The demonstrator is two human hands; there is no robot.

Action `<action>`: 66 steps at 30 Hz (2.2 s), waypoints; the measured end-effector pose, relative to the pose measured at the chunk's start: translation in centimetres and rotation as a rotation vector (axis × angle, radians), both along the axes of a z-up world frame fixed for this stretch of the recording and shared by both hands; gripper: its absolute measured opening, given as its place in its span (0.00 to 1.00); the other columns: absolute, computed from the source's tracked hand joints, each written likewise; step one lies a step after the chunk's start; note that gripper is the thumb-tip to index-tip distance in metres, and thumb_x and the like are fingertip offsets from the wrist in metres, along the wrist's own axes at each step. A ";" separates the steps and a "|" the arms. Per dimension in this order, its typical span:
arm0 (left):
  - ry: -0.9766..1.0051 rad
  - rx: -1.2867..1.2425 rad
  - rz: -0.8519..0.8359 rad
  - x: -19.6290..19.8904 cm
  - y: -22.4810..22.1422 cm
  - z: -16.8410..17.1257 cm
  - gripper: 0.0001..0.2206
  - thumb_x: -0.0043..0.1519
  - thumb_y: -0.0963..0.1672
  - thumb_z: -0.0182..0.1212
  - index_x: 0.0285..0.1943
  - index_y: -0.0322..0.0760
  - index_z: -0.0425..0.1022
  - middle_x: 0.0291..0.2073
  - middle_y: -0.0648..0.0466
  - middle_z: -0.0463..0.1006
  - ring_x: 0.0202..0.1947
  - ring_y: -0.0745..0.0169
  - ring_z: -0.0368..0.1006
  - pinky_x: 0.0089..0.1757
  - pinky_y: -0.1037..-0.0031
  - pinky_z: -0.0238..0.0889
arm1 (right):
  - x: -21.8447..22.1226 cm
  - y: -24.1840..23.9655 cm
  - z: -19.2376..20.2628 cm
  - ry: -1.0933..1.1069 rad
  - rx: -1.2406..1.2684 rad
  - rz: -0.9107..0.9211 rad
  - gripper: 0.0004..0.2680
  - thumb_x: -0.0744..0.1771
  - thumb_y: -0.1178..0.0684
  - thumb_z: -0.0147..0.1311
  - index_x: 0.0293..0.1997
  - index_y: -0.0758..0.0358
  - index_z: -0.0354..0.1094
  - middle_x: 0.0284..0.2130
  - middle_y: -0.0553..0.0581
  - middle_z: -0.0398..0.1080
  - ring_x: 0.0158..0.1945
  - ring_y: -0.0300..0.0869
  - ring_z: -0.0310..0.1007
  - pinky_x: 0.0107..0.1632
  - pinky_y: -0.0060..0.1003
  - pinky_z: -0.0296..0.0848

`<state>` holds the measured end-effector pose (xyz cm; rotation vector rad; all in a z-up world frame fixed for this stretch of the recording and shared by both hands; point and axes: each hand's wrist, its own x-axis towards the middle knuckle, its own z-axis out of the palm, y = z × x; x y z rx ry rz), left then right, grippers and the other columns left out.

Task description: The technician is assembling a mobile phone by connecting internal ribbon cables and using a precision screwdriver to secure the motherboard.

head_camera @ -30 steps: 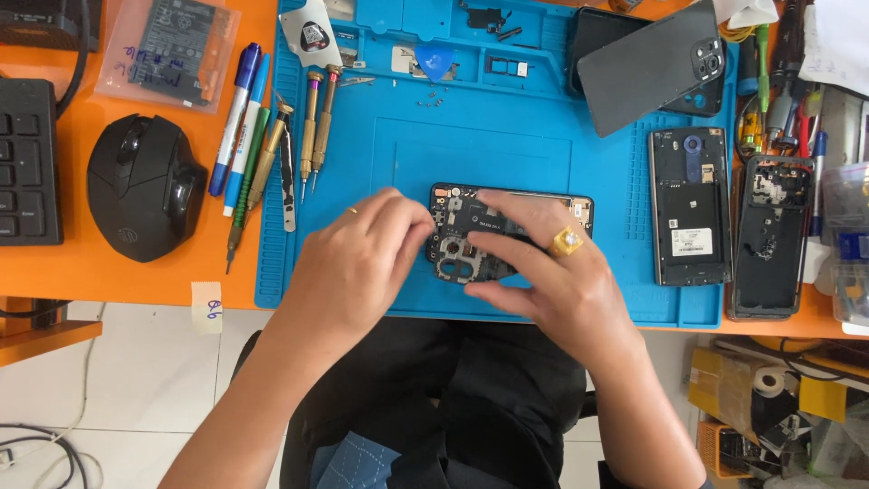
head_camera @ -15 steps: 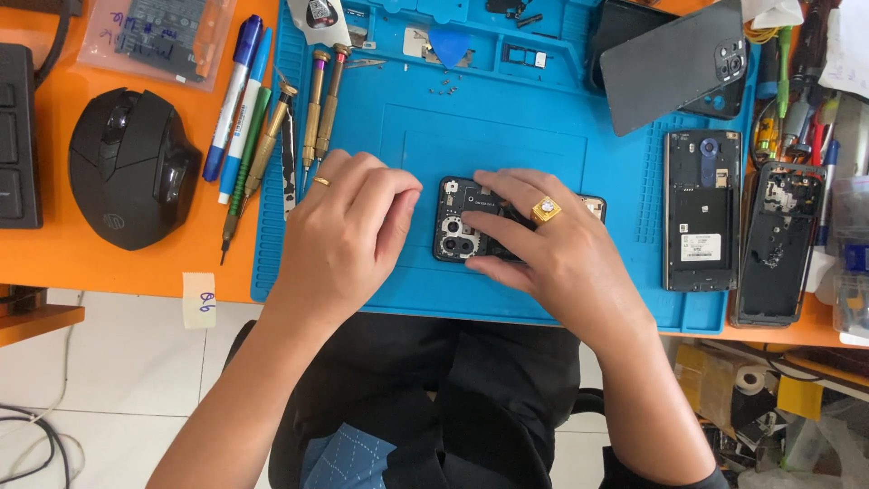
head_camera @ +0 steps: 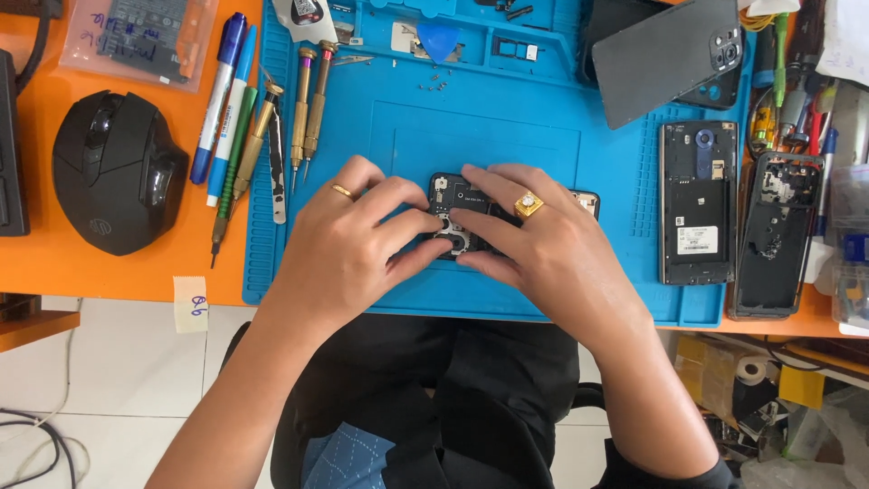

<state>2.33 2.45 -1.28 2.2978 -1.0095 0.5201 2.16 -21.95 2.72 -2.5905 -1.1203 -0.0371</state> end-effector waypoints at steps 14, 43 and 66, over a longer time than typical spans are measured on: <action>0.187 0.039 0.092 -0.3 -1.0 0.7 0.05 0.70 0.42 0.68 0.44 0.34 0.79 0.39 0.52 0.79 0.40 0.48 0.68 0.38 0.63 0.66 | -0.2 -0.3 0.4 0.088 0.075 -0.016 0.14 0.69 0.50 0.64 0.60 0.60 0.74 0.64 0.64 0.64 0.66 0.61 0.66 0.57 0.59 0.74; 0.343 0.185 0.282 -1.1 -1.8 0.9 0.07 0.69 0.44 0.65 0.49 0.37 0.78 0.38 0.52 0.76 0.46 0.43 0.69 0.36 0.56 0.70 | 0.3 0.7 2.6 0.317 -0.034 -0.116 0.32 0.60 0.59 0.71 0.72 0.54 0.59 0.59 0.62 0.66 0.62 0.58 0.67 0.44 0.55 0.74; 0.360 0.247 0.287 -0.9 -1.5 2.0 0.11 0.69 0.45 0.66 0.58 0.42 0.80 0.42 0.49 0.77 0.44 0.42 0.71 0.28 0.57 0.72 | 1.4 2.5 3.9 0.269 -0.214 -0.100 0.27 0.64 0.57 0.66 0.70 0.57 0.57 0.53 0.60 0.64 0.56 0.54 0.69 0.25 0.54 0.76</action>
